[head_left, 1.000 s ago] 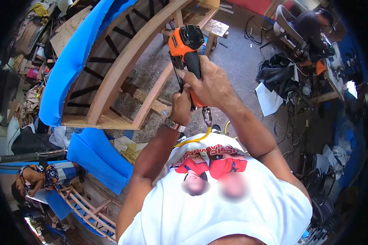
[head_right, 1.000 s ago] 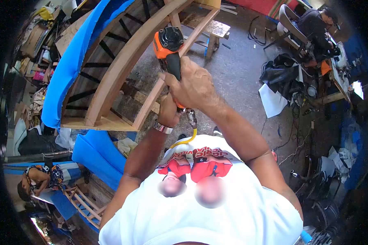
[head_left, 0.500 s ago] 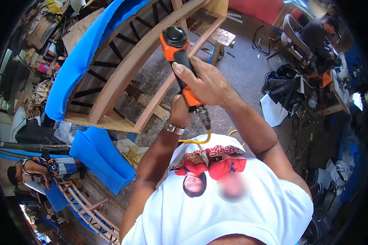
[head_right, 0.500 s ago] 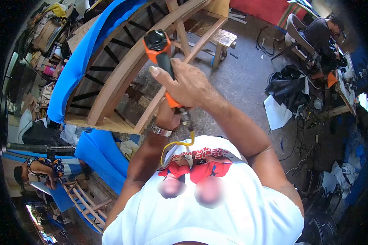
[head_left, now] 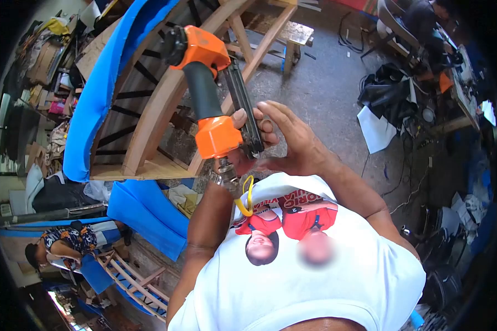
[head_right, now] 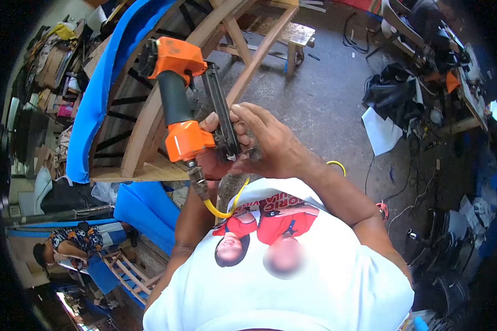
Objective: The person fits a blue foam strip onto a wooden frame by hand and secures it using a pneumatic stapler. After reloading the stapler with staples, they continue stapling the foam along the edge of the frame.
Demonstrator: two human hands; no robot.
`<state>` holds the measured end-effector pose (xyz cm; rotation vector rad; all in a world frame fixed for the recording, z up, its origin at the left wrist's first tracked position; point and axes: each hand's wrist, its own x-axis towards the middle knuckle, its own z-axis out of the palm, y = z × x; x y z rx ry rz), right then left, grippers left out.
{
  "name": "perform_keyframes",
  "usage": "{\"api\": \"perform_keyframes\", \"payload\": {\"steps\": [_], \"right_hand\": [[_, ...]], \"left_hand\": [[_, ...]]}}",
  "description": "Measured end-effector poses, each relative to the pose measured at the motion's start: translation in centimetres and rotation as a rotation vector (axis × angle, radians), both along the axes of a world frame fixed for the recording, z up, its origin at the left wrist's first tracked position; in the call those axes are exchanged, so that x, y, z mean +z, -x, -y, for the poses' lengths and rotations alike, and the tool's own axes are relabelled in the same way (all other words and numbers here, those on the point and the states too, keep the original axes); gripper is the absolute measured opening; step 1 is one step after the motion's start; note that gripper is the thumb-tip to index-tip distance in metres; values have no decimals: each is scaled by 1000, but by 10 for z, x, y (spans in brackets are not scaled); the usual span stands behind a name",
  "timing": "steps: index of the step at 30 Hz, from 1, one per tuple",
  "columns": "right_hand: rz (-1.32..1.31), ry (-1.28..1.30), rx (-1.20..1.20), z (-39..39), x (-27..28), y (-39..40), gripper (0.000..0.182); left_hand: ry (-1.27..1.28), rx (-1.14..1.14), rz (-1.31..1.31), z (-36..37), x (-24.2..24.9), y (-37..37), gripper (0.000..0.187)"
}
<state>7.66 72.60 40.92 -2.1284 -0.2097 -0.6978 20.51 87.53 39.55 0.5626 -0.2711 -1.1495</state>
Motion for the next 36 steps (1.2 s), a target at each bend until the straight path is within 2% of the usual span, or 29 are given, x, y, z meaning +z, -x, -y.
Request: {"api": "perform_keyframes", "payload": {"steps": [3, 4, 7, 8, 13, 14, 15, 17, 18, 19, 20, 21, 23, 24, 25, 26, 27, 28, 30, 31, 35, 36], "right_hand": [[80, 68, 18, 2, 2, -1, 99], [106, 104, 40, 3, 3, -2, 97], [170, 193, -9, 4, -8, -7, 89], [138, 158, 3, 3, -14, -5, 89], [51, 37, 25, 0, -37, -21, 92], [-143, -19, 94, 6, -37, -24, 93], [-219, -53, 165, 15, -36, -26, 93], [-374, -116, 305, 37, -33, -28, 95], [-472, -256, 415, 46, -35, -28, 94], [-429, -464, 463, 42, -33, -34, 92], [-390, -674, 510, 37, -32, -38, 92], [-357, -891, 553, 31, -29, -41, 91], [-324, -939, 406, 10, -11, -55, 73], [-354, -957, 341, 5, -11, -61, 67], [-381, -972, 274, -1, -10, -67, 61], [-316, -983, 203, -12, 1, -72, 45], [-342, -1012, 180, -13, 4, -75, 44], [-367, -1041, 154, -13, 8, -78, 43], [-398, -1070, 116, -17, 17, -82, 36], [-377, -1035, 113, -18, 16, -83, 35], [-339, -833, 5, -21, 9, -84, 25], [-308, -679, -66, -22, 5, -84, 24]], "left_hand": [[-10, -92, -73, -1, 2, 4, 47], [-75, -23, -71, 0, 7, 7, 44], [23, -42, -120, 10, 15, 15, 41], [-37, -19, -97, 11, 20, 17, 39], [8, 11, -41, 7, -27, -5, 33], [7, 42, -42, 6, -39, -9, 32], [6, 75, -41, 3, -50, -13, 30], [-76, 199, 228, -6, -62, -15, 24], [-154, 226, 355, -11, -71, -20, 24], [-233, 259, 479, -12, -74, -24, 23], [-267, 378, 299, -1, -61, -16, 26], [-309, 441, 372, 4, -66, -15, 27], [-414, 557, 503, 5, -70, -17, 30], [-754, 397, 653, -6, -71, -23, 35], [-706, 460, 703, -7, -64, -19, 36], [-654, 524, 756, -5, -60, -12, 37], [-600, 589, 811, -3, -57, -9, 38], [-629, 630, 913, -5, -58, -9, 40], [-738, 608, 926, -6, -63, -10, 38], [-790, 592, 934, -5, -61, -9, 37], [-702, 680, 944, -4, -54, -2, 33], [-765, 553, 840, -6, -48, -5, 31]]}}
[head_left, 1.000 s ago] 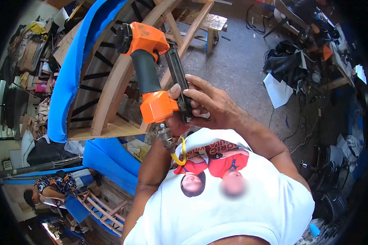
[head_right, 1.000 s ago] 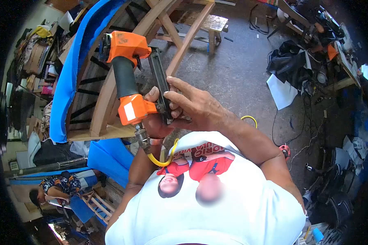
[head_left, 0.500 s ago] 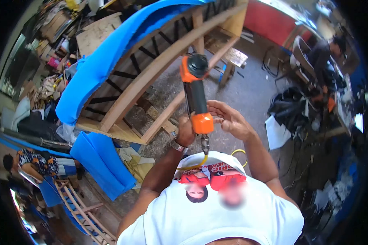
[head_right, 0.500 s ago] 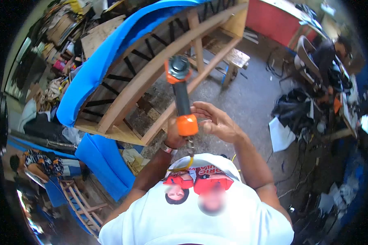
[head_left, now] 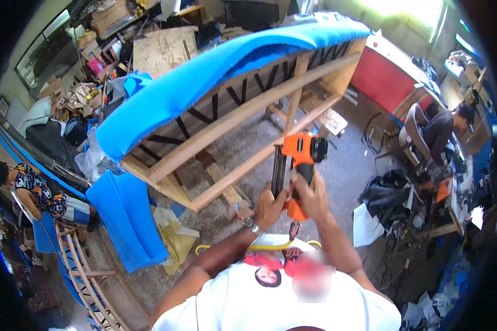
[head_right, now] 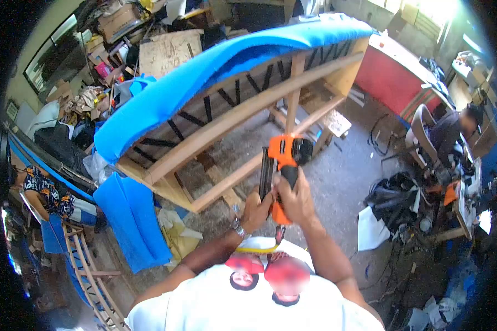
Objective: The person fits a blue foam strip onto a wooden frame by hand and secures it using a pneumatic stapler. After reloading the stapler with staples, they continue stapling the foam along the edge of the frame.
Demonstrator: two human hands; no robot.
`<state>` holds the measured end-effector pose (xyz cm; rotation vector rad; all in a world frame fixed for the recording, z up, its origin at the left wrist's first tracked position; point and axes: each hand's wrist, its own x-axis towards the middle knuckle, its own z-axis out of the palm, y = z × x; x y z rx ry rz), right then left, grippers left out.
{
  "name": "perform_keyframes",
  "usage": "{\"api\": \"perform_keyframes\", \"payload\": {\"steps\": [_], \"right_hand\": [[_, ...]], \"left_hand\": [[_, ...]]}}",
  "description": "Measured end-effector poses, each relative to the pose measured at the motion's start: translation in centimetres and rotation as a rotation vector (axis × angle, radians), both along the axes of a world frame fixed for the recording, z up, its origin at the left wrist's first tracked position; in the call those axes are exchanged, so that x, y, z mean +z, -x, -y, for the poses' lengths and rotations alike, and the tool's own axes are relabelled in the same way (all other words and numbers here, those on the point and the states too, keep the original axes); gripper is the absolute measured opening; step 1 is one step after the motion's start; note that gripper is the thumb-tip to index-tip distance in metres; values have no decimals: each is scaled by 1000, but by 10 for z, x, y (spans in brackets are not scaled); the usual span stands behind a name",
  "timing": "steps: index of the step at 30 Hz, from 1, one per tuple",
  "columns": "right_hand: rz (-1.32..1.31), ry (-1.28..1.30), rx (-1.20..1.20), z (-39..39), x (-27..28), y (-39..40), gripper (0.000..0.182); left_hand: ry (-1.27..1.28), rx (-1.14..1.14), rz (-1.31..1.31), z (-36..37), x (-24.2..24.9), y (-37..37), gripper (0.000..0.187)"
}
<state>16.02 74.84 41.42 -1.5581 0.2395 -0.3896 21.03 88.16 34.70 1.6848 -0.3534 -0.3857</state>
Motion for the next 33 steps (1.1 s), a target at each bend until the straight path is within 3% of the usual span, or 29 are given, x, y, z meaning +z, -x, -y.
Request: {"api": "perform_keyframes", "payload": {"steps": [1, 3, 4, 6, 8, 12, 15, 16, 19, 21, 22, 23, 24, 25, 27, 30, 33], "right_hand": [[5, 156, -54, -3, -4, 1, 24], [3, 128, -72, -15, 12, 2, 28], [-9, 137, -56, -13, 13, 2, 34], [-73, 183, -58, -9, 9, 6, 39], [-12, 82, -2, -10, 9, 14, 37], [90, -359, 104, 3, -3, 25, 39], [170, -496, -21, 10, -16, 34, 43], [202, -523, -49, 16, -19, 39, 43], [238, -545, -87, 34, -30, 51, 45], [248, -549, -74, 52, -46, 59, 48], [229, -517, -90, 59, -60, 62, 45], [121, -474, -74, 64, -70, 65, 39], [115, -471, -78, 62, -70, 64, 37], [118, -459, -79, 60, -69, 62, 36], [99, -469, -64, 55, -77, 57, 36], [58, -475, -41, 32, -79, 48, 37], [-16, -362, 1, 12, -92, 31, 41]], "left_hand": [[39, 7, 40, 1, -8, -5, 32], [102, 21, 104, 6, -35, -17, 32], [112, 16, 15, 6, -17, -16, 35], [39, -17, 110, 3, -11, -18, 27], [-30, -77, 313, 0, -7, -28, 25], [4, -123, 148, 0, 7, -35, 42], [-54, -279, 416, 0, 50, -30, 43], [-216, -320, 580, 1, 64, -34, 40], [-126, -456, 1080, -16, 118, -69, 36], [-165, -384, 1080, -38, 187, -88, 37], [-176, -337, 1187, -56, 222, -104, 22], [-195, -156, 987, -83, 267, -126, 28], [-455, -93, 1172, -100, 294, -148, 40], [-662, 13, 1021, -110, 320, -156, 48], [-450, -35, 795, -137, 336, -210, 48], [-675, -79, 595, -177, 353, -276, 53], [-810, -136, 598, -211, 337, -312, 58]]}}
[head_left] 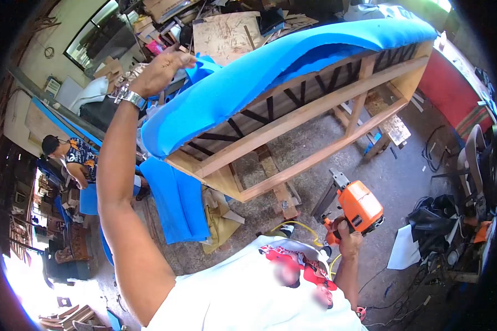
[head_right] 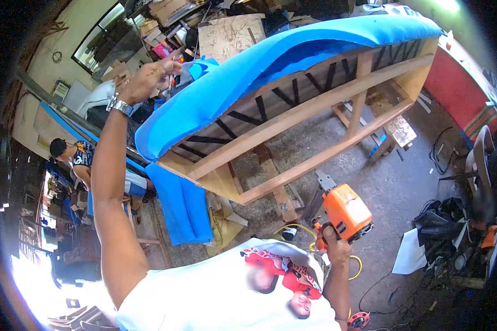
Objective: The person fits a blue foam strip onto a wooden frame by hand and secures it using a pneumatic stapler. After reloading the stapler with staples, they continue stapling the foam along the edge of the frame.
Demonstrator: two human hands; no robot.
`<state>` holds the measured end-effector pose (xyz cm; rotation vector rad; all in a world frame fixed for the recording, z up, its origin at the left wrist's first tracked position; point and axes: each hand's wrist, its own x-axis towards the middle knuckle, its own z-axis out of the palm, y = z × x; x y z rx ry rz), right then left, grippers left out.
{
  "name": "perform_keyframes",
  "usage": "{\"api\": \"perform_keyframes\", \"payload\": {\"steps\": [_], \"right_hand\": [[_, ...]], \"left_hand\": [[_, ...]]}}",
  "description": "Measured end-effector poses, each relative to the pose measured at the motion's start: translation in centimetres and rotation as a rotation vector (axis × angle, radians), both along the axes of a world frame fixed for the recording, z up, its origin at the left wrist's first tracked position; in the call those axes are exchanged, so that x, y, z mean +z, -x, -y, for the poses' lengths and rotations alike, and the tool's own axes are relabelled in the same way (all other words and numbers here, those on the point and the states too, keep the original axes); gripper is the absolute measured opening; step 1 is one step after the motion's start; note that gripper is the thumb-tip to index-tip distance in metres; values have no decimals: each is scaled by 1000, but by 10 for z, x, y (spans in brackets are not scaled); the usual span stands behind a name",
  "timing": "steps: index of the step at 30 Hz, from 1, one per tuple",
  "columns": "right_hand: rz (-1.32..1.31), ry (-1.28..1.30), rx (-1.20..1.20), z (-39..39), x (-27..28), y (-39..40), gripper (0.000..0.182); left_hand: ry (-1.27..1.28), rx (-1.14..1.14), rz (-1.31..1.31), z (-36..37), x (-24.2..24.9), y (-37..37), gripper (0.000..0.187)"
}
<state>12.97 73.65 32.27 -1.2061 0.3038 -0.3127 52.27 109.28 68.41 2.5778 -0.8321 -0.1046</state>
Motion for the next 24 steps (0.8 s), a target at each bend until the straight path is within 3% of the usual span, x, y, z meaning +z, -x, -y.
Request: {"api": "perform_keyframes", "payload": {"steps": [4, 8, 9, 12, 14, 15, 18, 19, 22, 23, 24], "right_hand": [[-37, 63, 98, -43, -13, -33, 39], [-59, 326, 269, -77, -10, -60, 36], [-34, 418, 296, -86, -3, -65, 37], [95, 617, 298, -103, 19, -81, 37], [113, 314, 370, -111, 24, -89, 44], [102, -35, 414, -117, 18, -93, 52], [87, 60, 571, -120, 28, -110, 71], [98, -91, 572, -127, 29, -114, 71], [273, -21, 517, -141, 33, -124, 60], [390, 277, 380, -151, 42, -129, 54], [389, 384, 357, -155, 37, -131, 50]], "left_hand": [[-175, -34, 21, -38, -53, -36, 60], [-147, -88, -29, -34, -65, 8, 80], [-166, -123, -22, -33, -61, 20, 93], [-263, -169, 136, -38, -62, 33, 101], [-234, -176, 101, -35, -61, 34, 115], [-236, -162, 82, -32, -60, 35, 118], [-279, -100, 77, -27, -62, 34, 129], [-313, -93, 88, -22, -61, 34, 130], [-373, -104, 186, -12, -68, 37, 124], [-366, -109, 226, -6, -67, 44, 121], [-357, -114, 272, -6, -67, 50, 119]]}}
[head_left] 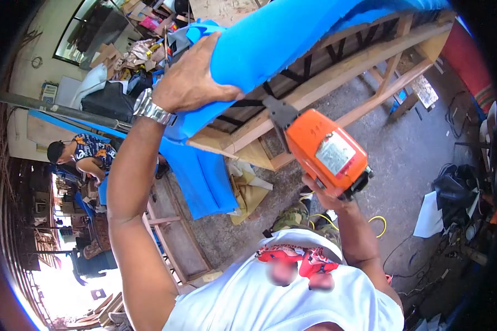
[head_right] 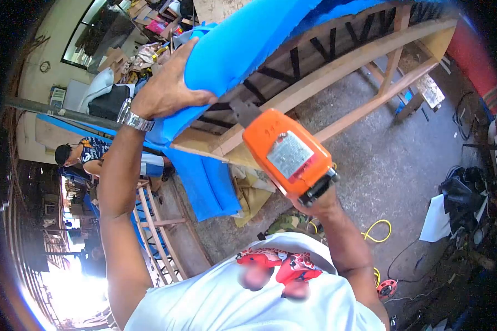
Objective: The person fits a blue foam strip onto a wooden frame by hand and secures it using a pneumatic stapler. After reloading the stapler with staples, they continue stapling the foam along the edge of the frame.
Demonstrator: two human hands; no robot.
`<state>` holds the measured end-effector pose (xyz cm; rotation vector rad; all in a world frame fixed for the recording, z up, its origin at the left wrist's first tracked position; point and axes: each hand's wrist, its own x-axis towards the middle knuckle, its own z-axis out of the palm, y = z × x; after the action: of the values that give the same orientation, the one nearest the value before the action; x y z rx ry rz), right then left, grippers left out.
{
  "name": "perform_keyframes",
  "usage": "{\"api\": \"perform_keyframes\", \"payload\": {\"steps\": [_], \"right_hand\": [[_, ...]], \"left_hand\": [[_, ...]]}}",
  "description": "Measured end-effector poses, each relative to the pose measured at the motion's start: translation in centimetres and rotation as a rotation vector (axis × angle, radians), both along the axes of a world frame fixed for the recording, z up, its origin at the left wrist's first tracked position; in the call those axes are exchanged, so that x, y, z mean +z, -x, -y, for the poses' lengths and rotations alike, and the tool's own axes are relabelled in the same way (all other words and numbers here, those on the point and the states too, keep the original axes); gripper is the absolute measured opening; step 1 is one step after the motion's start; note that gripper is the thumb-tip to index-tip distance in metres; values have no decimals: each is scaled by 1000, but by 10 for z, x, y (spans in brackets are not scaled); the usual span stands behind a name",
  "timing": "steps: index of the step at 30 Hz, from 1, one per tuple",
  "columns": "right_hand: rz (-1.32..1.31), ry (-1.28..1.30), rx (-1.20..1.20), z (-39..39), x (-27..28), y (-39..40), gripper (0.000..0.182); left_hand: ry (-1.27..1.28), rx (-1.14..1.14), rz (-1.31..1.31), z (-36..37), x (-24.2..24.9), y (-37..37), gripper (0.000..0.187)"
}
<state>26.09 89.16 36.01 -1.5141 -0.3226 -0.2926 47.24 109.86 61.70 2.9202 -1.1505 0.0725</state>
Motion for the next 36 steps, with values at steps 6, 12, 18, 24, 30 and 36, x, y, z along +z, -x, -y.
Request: {"api": "perform_keyframes", "payload": {"steps": [6, 12, 18, 24, 30, 36], "right_hand": [[-391, -66, -108, -24, 20, -22, 43], [118, -47, -351, -53, 15, -41, 41], [220, 287, -455, -42, 30, -51, 42], [259, 294, -449, -42, 39, -37, 51], [107, 127, -326, -47, 40, -27, 59], [171, 248, -385, -48, 54, -36, 49]], "left_hand": [[-25, 26, 161, -5, -14, -6, 113], [-52, 19, 206, -8, -18, -2, 114], [-12, -64, 170, -14, -17, -9, 122], [-30, -140, 226, -18, -17, -6, 131], [-78, -56, 226, -11, -17, 3, 133], [-96, -57, 221, -11, -15, 3, 136]]}}
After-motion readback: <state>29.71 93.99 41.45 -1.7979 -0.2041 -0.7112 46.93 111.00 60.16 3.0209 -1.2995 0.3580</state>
